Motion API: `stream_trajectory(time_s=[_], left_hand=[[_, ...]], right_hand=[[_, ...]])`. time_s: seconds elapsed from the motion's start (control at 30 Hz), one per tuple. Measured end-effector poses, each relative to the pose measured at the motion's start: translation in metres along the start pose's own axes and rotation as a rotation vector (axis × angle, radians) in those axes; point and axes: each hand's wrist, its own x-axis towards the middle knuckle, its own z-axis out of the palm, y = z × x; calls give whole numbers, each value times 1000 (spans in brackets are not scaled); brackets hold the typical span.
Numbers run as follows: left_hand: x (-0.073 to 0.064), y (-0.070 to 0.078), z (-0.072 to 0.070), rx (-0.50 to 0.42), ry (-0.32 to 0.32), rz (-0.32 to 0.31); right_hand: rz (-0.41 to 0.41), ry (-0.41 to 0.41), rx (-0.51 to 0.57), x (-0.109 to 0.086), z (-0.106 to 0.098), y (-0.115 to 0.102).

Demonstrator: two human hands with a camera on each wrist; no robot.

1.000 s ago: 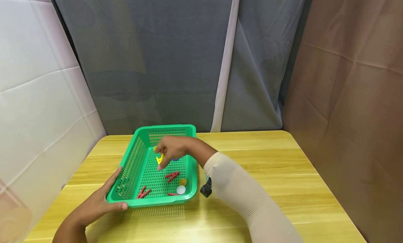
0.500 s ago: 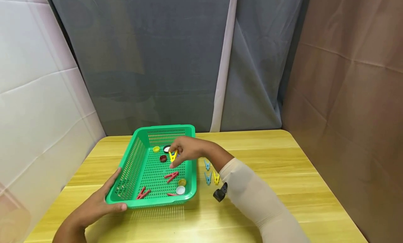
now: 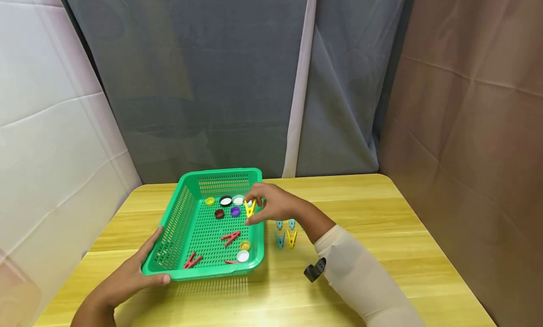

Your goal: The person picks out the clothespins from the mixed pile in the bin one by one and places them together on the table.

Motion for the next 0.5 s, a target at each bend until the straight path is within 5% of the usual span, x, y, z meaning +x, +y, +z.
stream_trajectory(time_s=[0.5], left_hand=[[-1, 1, -1, 16, 2, -9]], right_hand=[[34, 205, -10, -40, 10, 30]])
